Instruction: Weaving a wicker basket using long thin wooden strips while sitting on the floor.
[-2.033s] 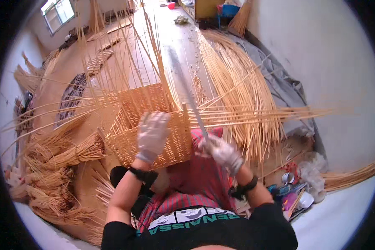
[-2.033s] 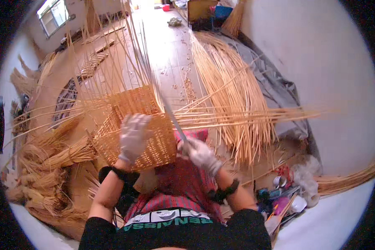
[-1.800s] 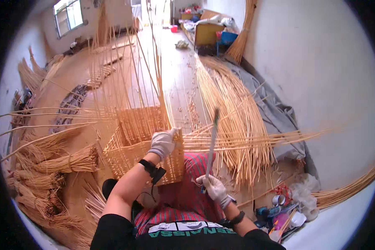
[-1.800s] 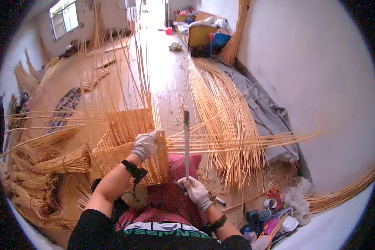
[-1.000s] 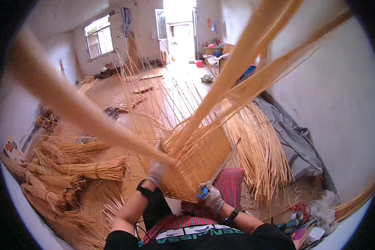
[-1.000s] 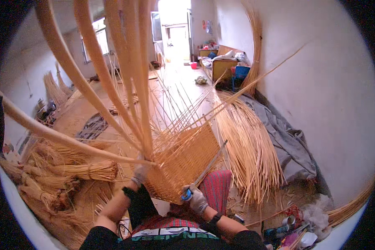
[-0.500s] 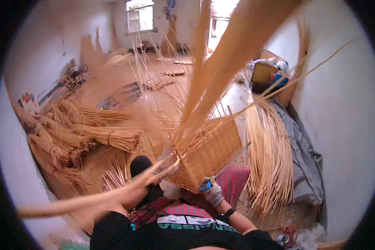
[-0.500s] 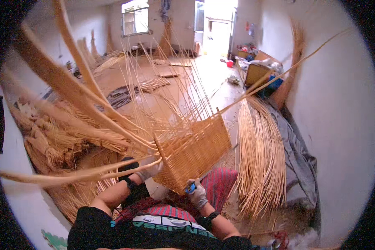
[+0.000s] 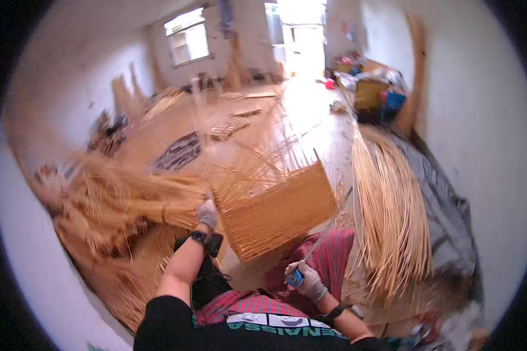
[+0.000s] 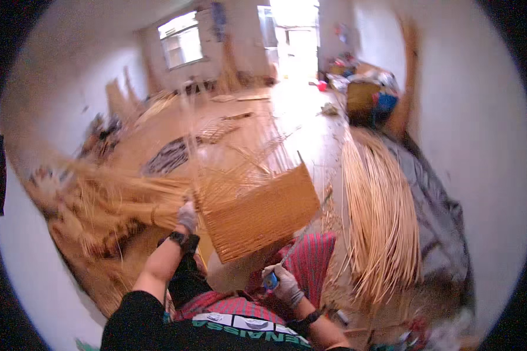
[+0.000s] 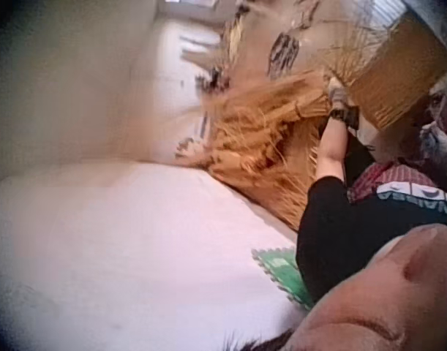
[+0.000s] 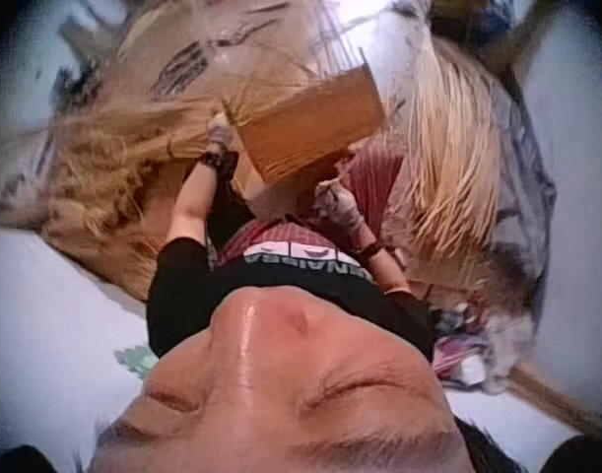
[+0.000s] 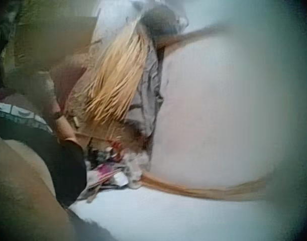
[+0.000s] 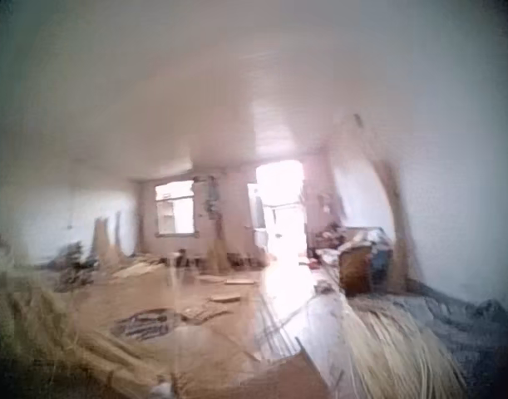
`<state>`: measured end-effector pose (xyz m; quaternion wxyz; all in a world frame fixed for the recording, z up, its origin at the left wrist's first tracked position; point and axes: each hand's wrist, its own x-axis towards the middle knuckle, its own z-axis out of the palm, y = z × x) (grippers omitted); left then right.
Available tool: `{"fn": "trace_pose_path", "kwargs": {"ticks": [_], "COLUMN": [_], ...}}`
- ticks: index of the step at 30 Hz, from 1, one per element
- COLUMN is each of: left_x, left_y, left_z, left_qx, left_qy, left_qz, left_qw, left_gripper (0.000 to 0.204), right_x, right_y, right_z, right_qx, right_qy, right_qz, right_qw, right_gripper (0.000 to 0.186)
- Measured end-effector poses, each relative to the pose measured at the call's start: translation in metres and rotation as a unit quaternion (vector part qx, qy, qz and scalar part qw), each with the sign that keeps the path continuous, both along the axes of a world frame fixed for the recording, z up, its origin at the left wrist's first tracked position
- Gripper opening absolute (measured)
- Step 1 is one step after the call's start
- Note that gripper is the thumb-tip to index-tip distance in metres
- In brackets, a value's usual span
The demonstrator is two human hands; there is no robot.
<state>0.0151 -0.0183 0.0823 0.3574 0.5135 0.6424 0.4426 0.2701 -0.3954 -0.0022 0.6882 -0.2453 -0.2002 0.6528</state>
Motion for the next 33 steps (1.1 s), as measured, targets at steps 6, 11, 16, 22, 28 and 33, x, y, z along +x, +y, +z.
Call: {"fn": "trace_pose_path", "kwargs": {"ticks": [6,11,16,22,28,33], "left_x": [-0.105,-0.144,-0.162,-0.197,-0.256,-0.321], "left_y": [0.022,0.014,0.000,-0.012,0.000,0.009], "left_z": [-0.034,-0.056,-0.063,-0.087,-0.169,-0.230], "left_qx": [0.010,-0.094,-0.061,0.022,-0.044,-0.161], "left_qy": [-0.310,-0.192,-0.196,0.077,-0.142,-0.256], "left_qz": [0.051,0.179,0.086,-0.020,0.110,0.280], "left_qw": [0.949,0.960,0.975,0.997,0.983,0.911], "left_gripper": [0.081,0.097,0.088,0.072,0.074,0.066], "right_x": [0.029,0.121,0.194,0.177,0.115,0.010], "right_y": [0.019,0.138,0.348,0.516,0.486,0.375], "right_z": [0.014,0.069,0.111,0.153,0.181,0.194], "right_qx": [-0.013,0.051,-0.007,0.060,0.103,0.265], "right_qy": [-0.051,-0.349,-0.429,-0.455,-0.436,-0.687], "right_qz": [-0.050,-0.147,-0.171,-0.112,0.048,-0.140], "right_qw": [0.997,0.924,0.887,0.881,0.893,0.662], "right_gripper": [0.040,0.028,0.048,0.045,0.038,0.030]}}
